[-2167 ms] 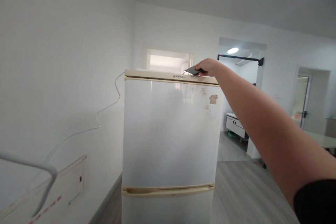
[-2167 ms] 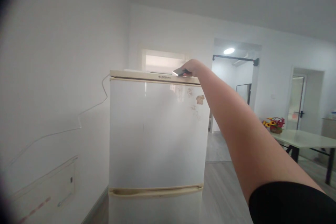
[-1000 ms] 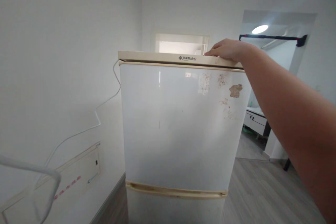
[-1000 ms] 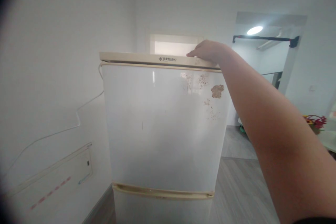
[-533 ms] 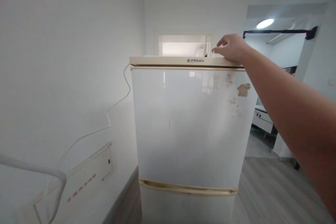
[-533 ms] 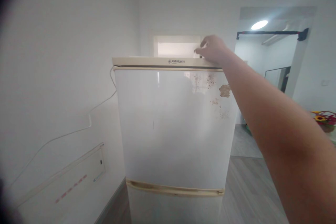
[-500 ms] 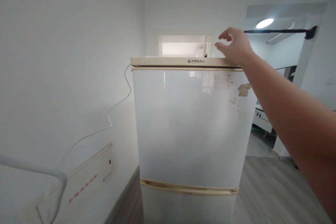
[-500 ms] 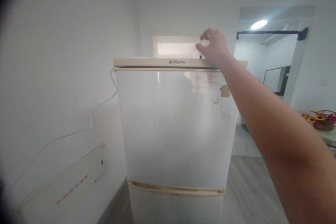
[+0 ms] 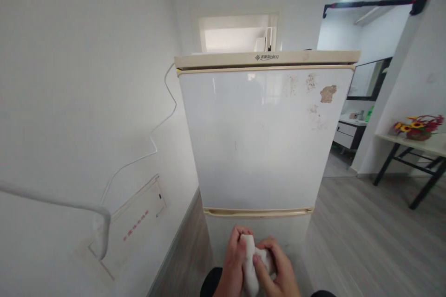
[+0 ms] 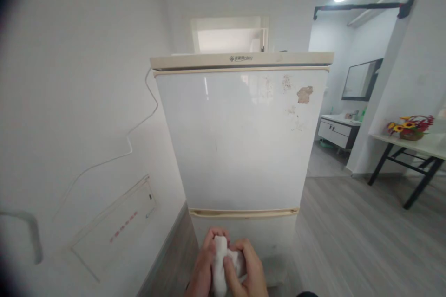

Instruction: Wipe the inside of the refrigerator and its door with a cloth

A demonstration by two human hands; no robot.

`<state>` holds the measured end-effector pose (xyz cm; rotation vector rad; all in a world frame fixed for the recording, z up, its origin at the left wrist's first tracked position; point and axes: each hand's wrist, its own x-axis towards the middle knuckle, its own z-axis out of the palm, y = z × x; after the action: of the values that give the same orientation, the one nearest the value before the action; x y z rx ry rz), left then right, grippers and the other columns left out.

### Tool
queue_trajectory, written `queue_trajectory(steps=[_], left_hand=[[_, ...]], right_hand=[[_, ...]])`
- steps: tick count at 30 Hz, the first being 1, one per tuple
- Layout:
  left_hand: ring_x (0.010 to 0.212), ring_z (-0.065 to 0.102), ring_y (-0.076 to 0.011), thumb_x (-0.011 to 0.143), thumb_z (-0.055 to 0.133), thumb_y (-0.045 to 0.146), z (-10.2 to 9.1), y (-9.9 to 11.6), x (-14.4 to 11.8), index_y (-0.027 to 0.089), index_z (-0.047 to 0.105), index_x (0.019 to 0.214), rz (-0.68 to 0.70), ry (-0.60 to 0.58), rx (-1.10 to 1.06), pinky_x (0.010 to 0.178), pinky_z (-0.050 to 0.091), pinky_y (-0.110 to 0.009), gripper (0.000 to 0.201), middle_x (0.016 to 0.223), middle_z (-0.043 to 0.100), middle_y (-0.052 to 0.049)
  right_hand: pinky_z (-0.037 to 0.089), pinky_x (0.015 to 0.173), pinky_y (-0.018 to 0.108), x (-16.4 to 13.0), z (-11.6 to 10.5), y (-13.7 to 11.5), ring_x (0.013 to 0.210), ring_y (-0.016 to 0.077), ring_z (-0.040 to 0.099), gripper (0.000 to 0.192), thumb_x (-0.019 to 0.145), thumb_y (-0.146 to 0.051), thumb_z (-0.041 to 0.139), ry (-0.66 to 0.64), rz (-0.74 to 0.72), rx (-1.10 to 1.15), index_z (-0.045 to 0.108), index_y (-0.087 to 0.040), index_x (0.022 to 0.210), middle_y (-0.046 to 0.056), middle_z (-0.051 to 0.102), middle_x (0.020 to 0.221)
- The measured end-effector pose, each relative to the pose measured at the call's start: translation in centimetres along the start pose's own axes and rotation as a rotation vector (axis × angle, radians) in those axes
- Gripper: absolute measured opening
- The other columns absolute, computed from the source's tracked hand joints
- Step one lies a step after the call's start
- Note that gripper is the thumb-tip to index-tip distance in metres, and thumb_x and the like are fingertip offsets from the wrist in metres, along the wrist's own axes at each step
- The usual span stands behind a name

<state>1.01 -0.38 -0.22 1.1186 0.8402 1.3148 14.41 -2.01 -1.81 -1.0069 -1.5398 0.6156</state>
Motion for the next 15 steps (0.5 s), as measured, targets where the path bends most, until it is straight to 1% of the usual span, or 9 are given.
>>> queue_trajectory(steps=[2,3,5,7,9,11,12,14,15], left_hand=[[0.071,0.046,-0.0106,0.071,0.075,0.072,0.8,-0.4,-0.3,0.024,0.051,0.109,-0.002,-0.169,0.069,0.063,0.042,-0.024,0.066,0.088,0.050,0.003],[0.071,0.046,-0.0105,0.071,0.078,0.068,1.2,-0.5,-0.4,0.024,0.050,0.111,-0.013,-0.193,0.118,0.062,0.042,-0.023,0.065,0.087,0.051,0.003],[0.074,0.049,-0.0113,0.078,0.075,0.061,2.2,-0.5,-0.7,0.023,0.052,0.108,-0.028,-0.171,0.178,0.065,0.043,-0.023,0.054,0.086,0.053,0.002],[0.076,0.052,-0.0117,0.085,0.070,0.057,3.4,-0.1,-0.8,0.020,0.056,0.100,-0.007,-0.095,0.196,0.068,0.044,-0.023,0.043,0.084,0.055,0.001],[0.075,0.051,-0.0107,0.082,0.073,0.055,4.8,0.4,-0.8,0.019,0.059,0.093,0.057,-0.008,0.200,0.067,0.043,-0.021,0.040,0.082,0.055,0.002],[0.066,0.045,-0.0092,0.081,0.074,0.057,6.1,1.0,-1.0,0.019,0.057,0.083,0.065,0.077,0.167,0.058,0.038,-0.020,0.041,0.072,0.049,0.004],[0.062,0.043,-0.0088,0.081,0.073,0.058,6.6,1.4,-1.1,0.020,0.057,0.082,0.065,0.133,0.146,0.054,0.035,-0.020,0.042,0.070,0.048,0.005],[0.059,0.041,-0.0086,0.083,0.070,0.061,7.7,2.3,-1.5,0.020,0.058,0.084,0.084,0.232,0.123,0.051,0.032,-0.020,0.042,0.067,0.048,0.005],[0.059,0.041,-0.0087,0.084,0.069,0.061,8.2,2.8,-1.7,0.020,0.059,0.084,0.098,0.262,0.123,0.051,0.032,-0.020,0.042,0.067,0.048,0.005]], right_hand=[[0.041,0.060,0.023,-1.3,-0.9,0.5,0.065,0.0129,0.051,0.025,0.096,-0.045,0.062,0.167,0.125,0.054,0.062,-0.020,0.095,0.000,0.058,0.077],[0.041,0.061,0.023,-1.8,-1.6,0.5,0.067,0.0134,0.052,0.027,0.095,-0.047,0.064,0.250,0.164,0.091,0.061,-0.020,0.095,0.000,0.058,0.078],[0.045,0.065,0.023,-2.3,-3.4,0.1,0.075,0.0149,0.056,0.028,0.093,-0.047,0.067,0.337,0.180,0.172,0.059,-0.021,0.095,0.002,0.059,0.084],[0.048,0.068,0.023,-2.1,-5.5,-0.6,0.079,0.0146,0.057,0.027,0.092,-0.045,0.069,0.356,0.159,0.229,0.056,-0.021,0.093,0.003,0.059,0.090],[0.046,0.063,0.021,-1.5,-7.5,-1.7,0.073,0.0116,0.053,0.026,0.095,-0.042,0.067,0.338,0.152,0.236,0.052,-0.021,0.091,0.001,0.055,0.090],[0.046,0.064,0.022,-0.7,-9.3,-2.8,0.072,0.0114,0.052,0.021,0.098,-0.038,0.062,0.238,0.117,0.151,0.052,-0.022,0.090,0.001,0.053,0.090],[0.048,0.071,0.024,-0.3,-10.1,-3.3,0.079,0.0129,0.055,0.017,0.099,-0.036,0.060,0.171,0.072,0.071,0.054,-0.022,0.092,0.002,0.055,0.094],[0.050,0.093,0.032,0.1,-11.2,-4.3,0.105,0.0186,0.059,0.010,0.098,-0.031,0.061,0.034,-0.060,-0.112,0.061,-0.022,0.103,0.007,0.057,0.112],[0.047,0.103,0.036,0.1,-11.6,-4.8,0.119,0.0217,0.056,0.017,0.096,-0.029,0.064,-0.036,-0.130,-0.186,0.062,-0.024,0.112,0.009,0.055,0.124]])
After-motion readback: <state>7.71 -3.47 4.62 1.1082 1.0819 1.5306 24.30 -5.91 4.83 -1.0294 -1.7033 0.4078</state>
